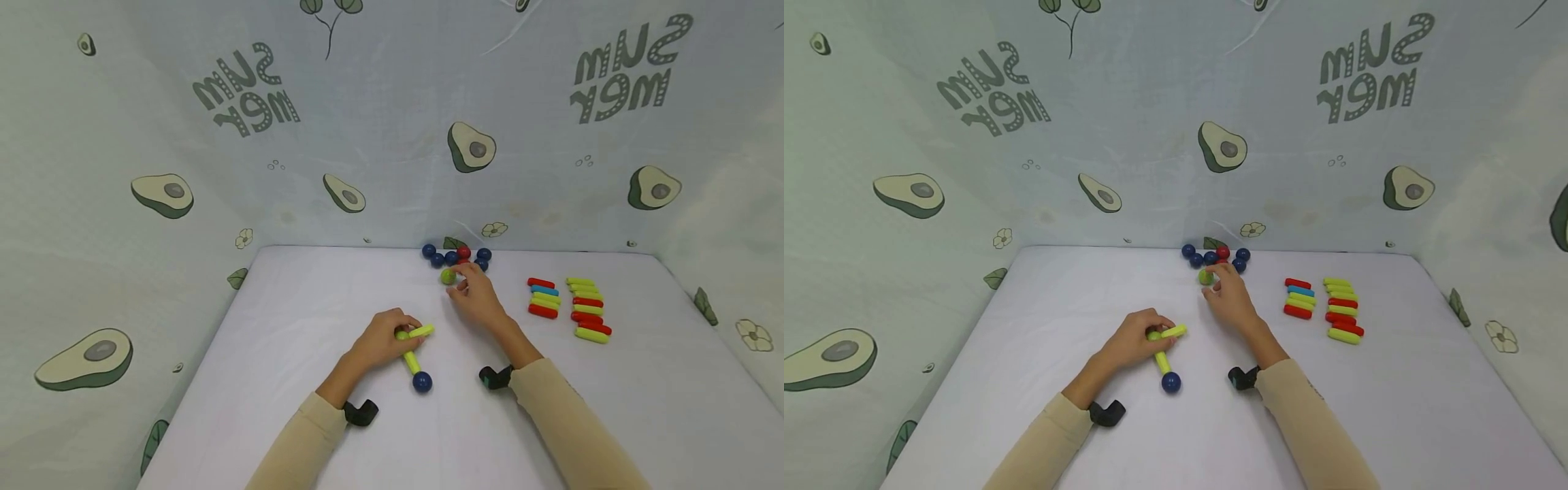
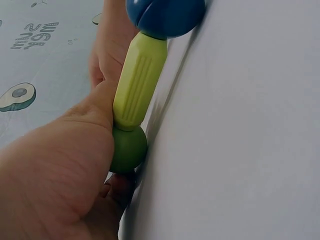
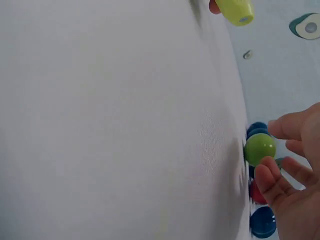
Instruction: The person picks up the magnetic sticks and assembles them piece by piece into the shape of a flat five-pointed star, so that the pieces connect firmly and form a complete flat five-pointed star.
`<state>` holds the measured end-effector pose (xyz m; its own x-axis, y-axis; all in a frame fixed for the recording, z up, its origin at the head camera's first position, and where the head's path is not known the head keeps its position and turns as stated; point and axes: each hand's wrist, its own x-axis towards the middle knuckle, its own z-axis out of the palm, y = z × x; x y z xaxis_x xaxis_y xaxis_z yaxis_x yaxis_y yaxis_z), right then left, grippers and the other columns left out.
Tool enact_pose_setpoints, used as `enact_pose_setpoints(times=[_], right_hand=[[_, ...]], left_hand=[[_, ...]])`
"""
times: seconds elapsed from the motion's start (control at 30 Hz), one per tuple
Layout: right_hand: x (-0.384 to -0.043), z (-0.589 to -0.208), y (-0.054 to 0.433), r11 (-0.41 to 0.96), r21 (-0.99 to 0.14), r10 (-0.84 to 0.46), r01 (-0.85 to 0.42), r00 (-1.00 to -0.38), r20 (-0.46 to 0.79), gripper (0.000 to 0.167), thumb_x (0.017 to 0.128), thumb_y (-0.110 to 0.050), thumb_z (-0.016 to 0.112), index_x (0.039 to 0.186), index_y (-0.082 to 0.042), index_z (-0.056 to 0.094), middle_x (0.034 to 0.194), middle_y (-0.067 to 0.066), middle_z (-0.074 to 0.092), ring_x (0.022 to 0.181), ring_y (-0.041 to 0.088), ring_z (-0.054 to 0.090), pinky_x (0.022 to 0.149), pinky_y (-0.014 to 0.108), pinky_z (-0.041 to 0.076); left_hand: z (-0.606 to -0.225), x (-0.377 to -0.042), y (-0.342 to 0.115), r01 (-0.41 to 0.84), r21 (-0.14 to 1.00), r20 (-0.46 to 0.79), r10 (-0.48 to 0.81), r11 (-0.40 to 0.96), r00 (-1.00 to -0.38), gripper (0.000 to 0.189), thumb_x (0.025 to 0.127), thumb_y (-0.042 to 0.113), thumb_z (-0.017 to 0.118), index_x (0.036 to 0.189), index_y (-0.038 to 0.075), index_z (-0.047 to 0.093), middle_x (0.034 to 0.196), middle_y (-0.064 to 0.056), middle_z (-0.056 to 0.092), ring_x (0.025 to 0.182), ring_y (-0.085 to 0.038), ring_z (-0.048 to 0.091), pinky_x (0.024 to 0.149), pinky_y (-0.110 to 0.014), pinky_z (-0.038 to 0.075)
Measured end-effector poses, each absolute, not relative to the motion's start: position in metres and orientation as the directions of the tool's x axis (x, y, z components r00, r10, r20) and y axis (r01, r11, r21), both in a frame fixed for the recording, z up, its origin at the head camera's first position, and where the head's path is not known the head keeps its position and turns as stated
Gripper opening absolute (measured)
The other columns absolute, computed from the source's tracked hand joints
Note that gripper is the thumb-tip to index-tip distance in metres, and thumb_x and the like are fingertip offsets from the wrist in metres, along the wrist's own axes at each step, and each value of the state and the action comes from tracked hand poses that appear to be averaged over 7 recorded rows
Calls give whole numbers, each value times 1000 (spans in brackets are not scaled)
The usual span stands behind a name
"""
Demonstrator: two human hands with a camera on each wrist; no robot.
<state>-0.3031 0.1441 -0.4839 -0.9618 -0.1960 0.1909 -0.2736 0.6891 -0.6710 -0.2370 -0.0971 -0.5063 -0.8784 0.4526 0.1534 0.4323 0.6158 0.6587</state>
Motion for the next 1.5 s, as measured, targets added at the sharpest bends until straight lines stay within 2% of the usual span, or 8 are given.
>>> enact_pose_setpoints(times=[0.1, 0.17, 0.33, 0.43, 0.7, 1.03, 1.5], right_hand=[[-310, -482, 142, 717, -642, -235, -272, -961, 144, 56, 97, -11, 67, 150, -7, 50, 153, 18, 43, 100, 28, 58, 87, 41, 52], [-311, -482, 141, 735, -622, -255, -271, -960, 116, 56, 98, -12, 64, 152, -9, 48, 152, 18, 45, 100, 28, 55, 87, 40, 49], [-309, -488, 143, 746, -613, -247, -261, -963, 109, 44, 98, -10, 65, 141, -5, 57, 120, 18, 59, 97, 28, 54, 82, 38, 47], [-304, -491, 146, 726, -642, -237, -245, -966, 100, 41, 97, -10, 67, 137, -5, 59, 111, 15, 61, 94, 27, 54, 80, 36, 47], [-273, -493, 157, 686, -697, -250, -209, -967, 43, 43, 97, -13, 70, 138, -9, 57, 132, 15, 64, 98, 24, 58, 88, 36, 52], [-240, -486, 158, 660, -724, -277, -203, -961, 17, 40, 96, -10, 71, 135, -10, 60, 129, 13, 65, 104, 24, 62, 97, 44, 56], [-234, -489, 142, 624, -737, -358, -260, -933, 27, 41, 95, -10, 73, 134, -10, 63, 123, 7, 69, 104, 20, 64, 92, 38, 56]], left_hand=[[-506, -237, -97, 441, 663, 164, 457, 605, -874, 26, 91, 30, 80, 112, 15, 79, 92, 4, 64, 82, -6, 56, 74, -20, 49], [-506, -237, -97, 441, 664, 165, 457, 604, -874, 25, 91, 28, 79, 112, 14, 78, 92, 5, 64, 82, -5, 56, 74, -20, 49], [-509, -238, -96, 432, 670, 155, 455, 604, -877, 24, 92, 25, 77, 111, 11, 76, 89, 5, 63, 80, -5, 56, 73, -19, 49], [-510, -239, -97, 431, 673, 155, 455, 601, -877, 24, 92, 24, 76, 112, 10, 75, 89, 5, 62, 80, -5, 56, 73, -19, 48], [-513, -239, -101, 431, 693, 166, 454, 578, -875, 22, 93, 24, 75, 112, 12, 74, 89, 5, 62, 80, -6, 55, 73, -21, 48], [-516, -240, -101, 414, 717, 160, 445, 561, -881, 19, 92, 26, 76, 109, 17, 73, 87, 8, 60, 78, -7, 55, 70, -21, 47], [-517, -241, -101, 429, 727, 176, 458, 536, -871, 18, 91, 24, 78, 107, 17, 74, 86, 7, 60, 77, -6, 54, 69, -21, 47]])
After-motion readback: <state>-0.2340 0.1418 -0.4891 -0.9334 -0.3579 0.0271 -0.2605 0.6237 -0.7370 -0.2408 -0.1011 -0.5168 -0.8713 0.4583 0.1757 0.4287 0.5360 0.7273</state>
